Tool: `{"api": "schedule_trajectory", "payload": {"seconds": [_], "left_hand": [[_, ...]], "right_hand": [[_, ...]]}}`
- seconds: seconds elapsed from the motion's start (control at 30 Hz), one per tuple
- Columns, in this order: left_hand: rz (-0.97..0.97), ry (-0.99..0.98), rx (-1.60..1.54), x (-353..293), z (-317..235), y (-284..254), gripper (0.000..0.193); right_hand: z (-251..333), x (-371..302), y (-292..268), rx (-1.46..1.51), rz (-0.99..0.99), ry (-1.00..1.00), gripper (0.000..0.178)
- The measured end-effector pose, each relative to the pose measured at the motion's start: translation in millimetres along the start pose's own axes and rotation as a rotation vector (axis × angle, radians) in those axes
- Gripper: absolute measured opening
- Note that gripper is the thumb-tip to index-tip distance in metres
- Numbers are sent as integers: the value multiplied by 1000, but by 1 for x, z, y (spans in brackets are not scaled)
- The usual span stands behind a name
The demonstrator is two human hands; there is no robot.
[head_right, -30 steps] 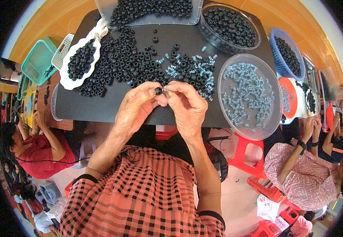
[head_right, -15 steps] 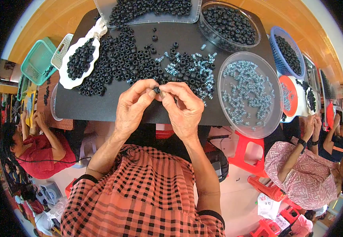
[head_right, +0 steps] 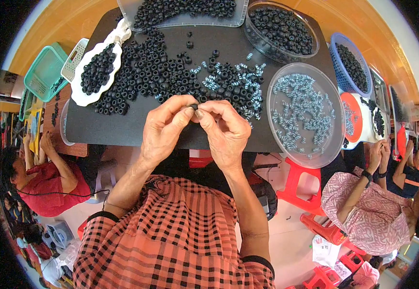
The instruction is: The person assembles components by picking up small patterned inserts and inserting them into black rubber rings by hand.
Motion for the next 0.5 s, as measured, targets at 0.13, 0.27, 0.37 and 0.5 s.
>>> {"api": "schedule_trajectory", "payload": {"seconds": [0.13,0.27,0.37,0.5], "left_hand": [[20,90,203,-1,-10,2,15],[32,-42,-59,2,3,0,16],[68,-97,-69,3,9,-1,19],[72,-185,-230,1,21,1,22]], "right_hand": [[1,0,-1,7,-37,9,9],[-2,2,2,35,-19,76,9],[6,3,2,16,-2,2,10],[8,5,3,-107,27,-3,11]]}}
Point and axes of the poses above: each hand's wrist, its own x-axis towards the middle knuckle, its own y-axis out of the palm, z = x × y, the point moved 8 cm from there along x, towards the middle knuckle, and after that the axes turned 7 degrees about -x, right-handed, at the moved point
